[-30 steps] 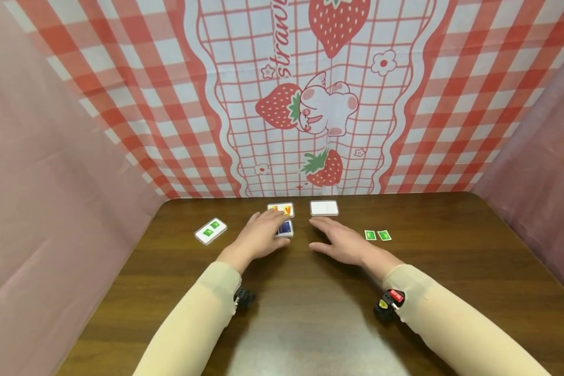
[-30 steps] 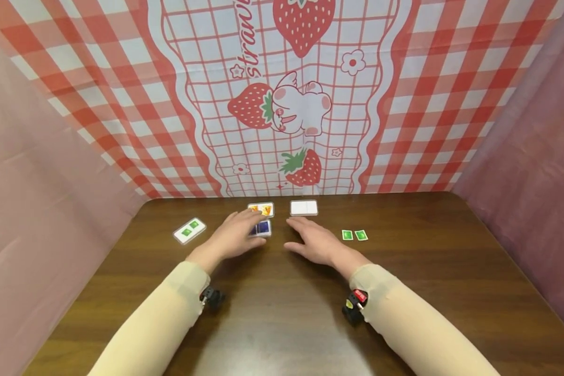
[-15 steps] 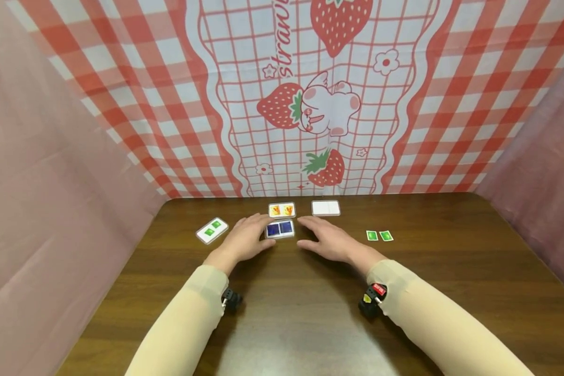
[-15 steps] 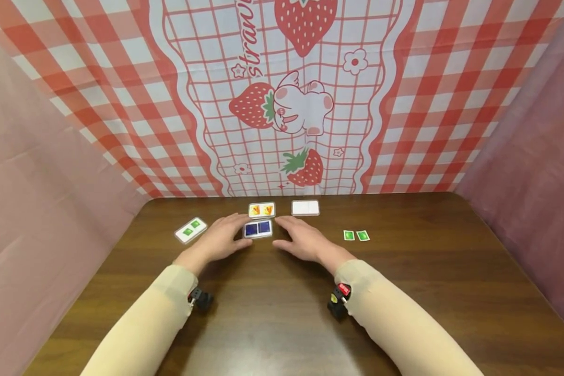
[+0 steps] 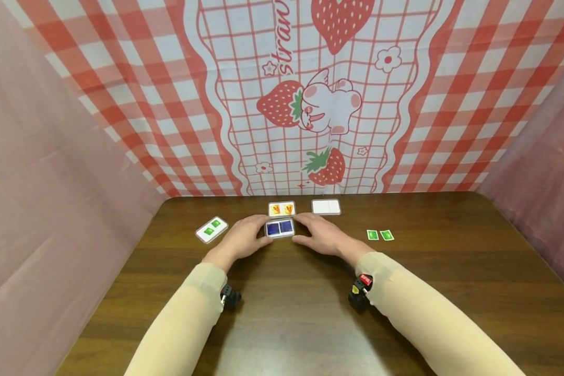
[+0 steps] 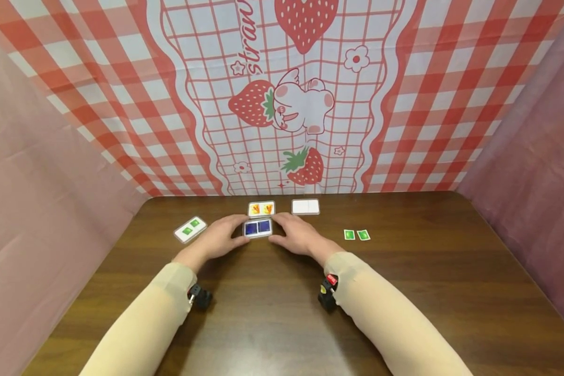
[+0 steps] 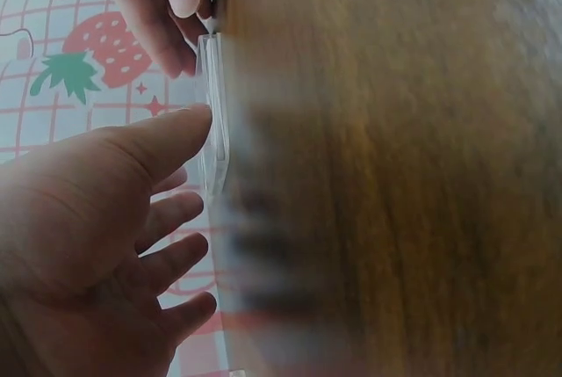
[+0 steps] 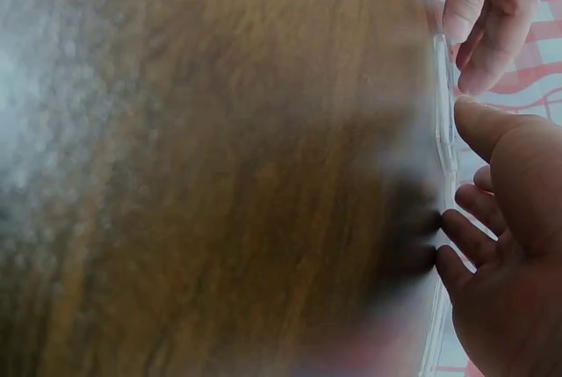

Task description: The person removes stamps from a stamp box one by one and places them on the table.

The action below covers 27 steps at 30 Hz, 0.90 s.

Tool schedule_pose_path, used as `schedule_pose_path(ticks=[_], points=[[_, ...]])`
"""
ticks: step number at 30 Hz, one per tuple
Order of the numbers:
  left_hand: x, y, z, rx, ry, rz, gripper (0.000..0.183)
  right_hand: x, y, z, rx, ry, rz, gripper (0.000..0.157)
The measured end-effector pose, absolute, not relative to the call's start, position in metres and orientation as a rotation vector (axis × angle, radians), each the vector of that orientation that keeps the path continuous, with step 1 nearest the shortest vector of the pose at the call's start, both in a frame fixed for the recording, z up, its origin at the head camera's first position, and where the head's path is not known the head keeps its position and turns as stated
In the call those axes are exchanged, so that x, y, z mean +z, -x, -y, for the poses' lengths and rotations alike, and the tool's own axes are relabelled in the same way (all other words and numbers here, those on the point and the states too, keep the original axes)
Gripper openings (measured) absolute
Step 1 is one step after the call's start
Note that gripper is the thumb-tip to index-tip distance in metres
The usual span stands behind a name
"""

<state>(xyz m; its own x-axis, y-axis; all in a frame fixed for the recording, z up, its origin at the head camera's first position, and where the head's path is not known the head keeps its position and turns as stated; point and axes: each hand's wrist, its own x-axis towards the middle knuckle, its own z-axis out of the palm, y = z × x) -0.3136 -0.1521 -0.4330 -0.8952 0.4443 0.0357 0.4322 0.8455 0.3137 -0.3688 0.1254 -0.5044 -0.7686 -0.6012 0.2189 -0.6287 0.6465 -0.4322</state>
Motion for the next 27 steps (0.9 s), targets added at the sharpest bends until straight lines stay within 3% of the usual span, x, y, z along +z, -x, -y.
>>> schedule_pose_path(ticks=[13,21,27], points=[[-0.436,0.317,0.152,0.502,-0.713,-2.969,0.064,-0.501,0.371,-0.116,0.812,-0.954,2.848,0.075],[-0.436,0.319,0.150,0.472,-0.748,-2.979,0.064,-0.459,0.339,-0.105,0.720,-0.962,2.876,0.063],[-0.435,0.317,0.147,0.449,-0.764,-2.981,0.063,-0.486,0.355,-0.110,0.771,-0.961,2.814,0.062]])
